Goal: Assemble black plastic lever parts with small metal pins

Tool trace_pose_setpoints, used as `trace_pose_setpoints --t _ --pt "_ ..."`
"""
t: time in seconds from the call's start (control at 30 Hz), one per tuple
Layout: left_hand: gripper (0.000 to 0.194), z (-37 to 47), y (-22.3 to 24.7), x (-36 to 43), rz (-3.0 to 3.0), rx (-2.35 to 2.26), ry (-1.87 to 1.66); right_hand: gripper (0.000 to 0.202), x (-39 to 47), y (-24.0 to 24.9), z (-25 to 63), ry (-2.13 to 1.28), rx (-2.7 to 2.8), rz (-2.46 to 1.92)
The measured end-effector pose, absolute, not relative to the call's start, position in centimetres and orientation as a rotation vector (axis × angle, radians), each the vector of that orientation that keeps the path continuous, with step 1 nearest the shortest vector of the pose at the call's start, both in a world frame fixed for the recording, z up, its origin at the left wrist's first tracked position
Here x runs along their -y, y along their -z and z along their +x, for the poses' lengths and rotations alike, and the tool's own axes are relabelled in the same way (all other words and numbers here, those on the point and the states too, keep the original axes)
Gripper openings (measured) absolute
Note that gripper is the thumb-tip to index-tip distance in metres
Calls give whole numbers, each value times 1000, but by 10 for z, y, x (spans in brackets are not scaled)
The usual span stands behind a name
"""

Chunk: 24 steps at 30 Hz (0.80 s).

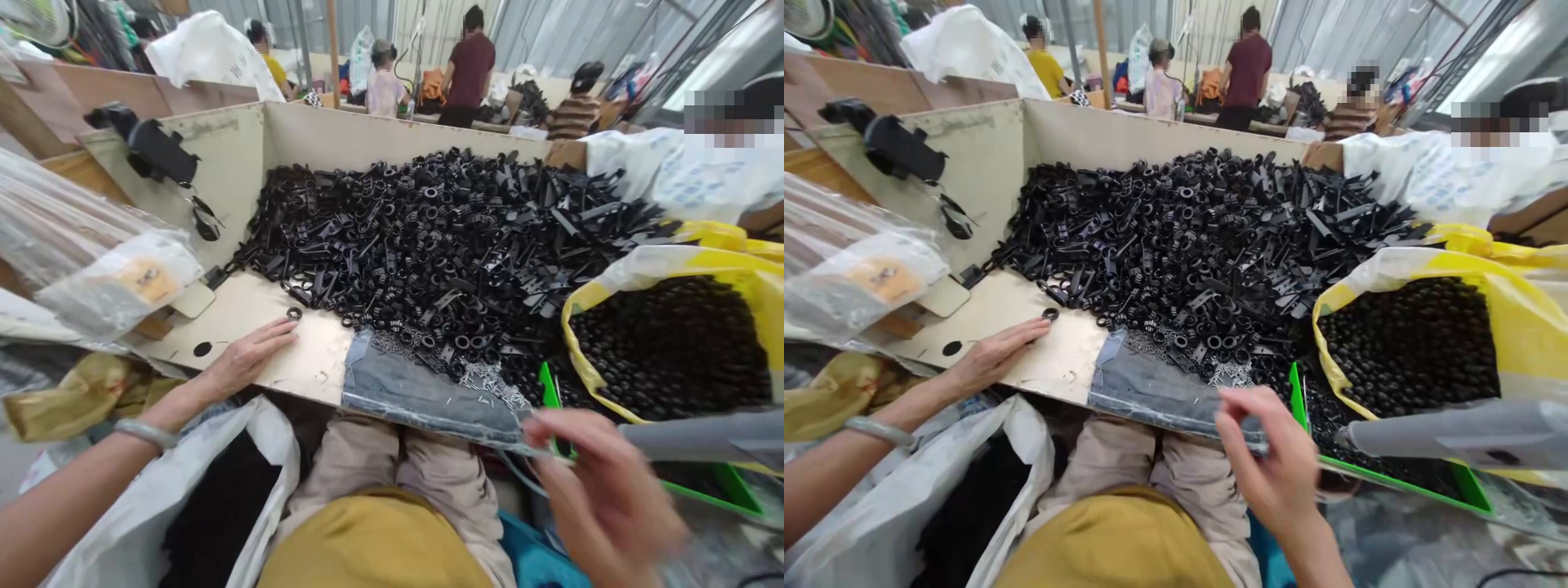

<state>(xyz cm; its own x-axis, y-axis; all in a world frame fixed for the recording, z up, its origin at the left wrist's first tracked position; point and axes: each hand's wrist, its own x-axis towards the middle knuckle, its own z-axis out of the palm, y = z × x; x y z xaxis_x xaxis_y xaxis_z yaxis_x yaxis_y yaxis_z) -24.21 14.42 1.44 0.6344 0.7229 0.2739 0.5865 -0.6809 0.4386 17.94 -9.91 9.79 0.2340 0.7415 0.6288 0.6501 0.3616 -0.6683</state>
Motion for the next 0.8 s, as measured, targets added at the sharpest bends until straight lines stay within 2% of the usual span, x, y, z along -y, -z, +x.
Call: trace_pose_setpoints --t 0.07,0.13,0.2,0.33,0.57,0.8 --pt "40 -239 -18 -144 2511 -1091 -688 14 56 -80 180 -183 1548 -1409" --pt "42 -234 -25 -141 2455 -1147 -752 19 13 -65 182 -233 1628 -1528" --pt "42 -223 -36 -133 2371 -1188 -794 28 -25 -55 183 -156 1822 -1700" --pt "38 -183 -60 -106 2142 -1169 -838 25 -79 -47 176 -74 2053 -1780" --pt "32 -120 -86 -98 1860 -878 -515 25 -115 -39 159 77 2326 -1847" --pt "24 -75 -113 -138 2066 -605 28 28 -101 -34 166 139 2230 -1667"
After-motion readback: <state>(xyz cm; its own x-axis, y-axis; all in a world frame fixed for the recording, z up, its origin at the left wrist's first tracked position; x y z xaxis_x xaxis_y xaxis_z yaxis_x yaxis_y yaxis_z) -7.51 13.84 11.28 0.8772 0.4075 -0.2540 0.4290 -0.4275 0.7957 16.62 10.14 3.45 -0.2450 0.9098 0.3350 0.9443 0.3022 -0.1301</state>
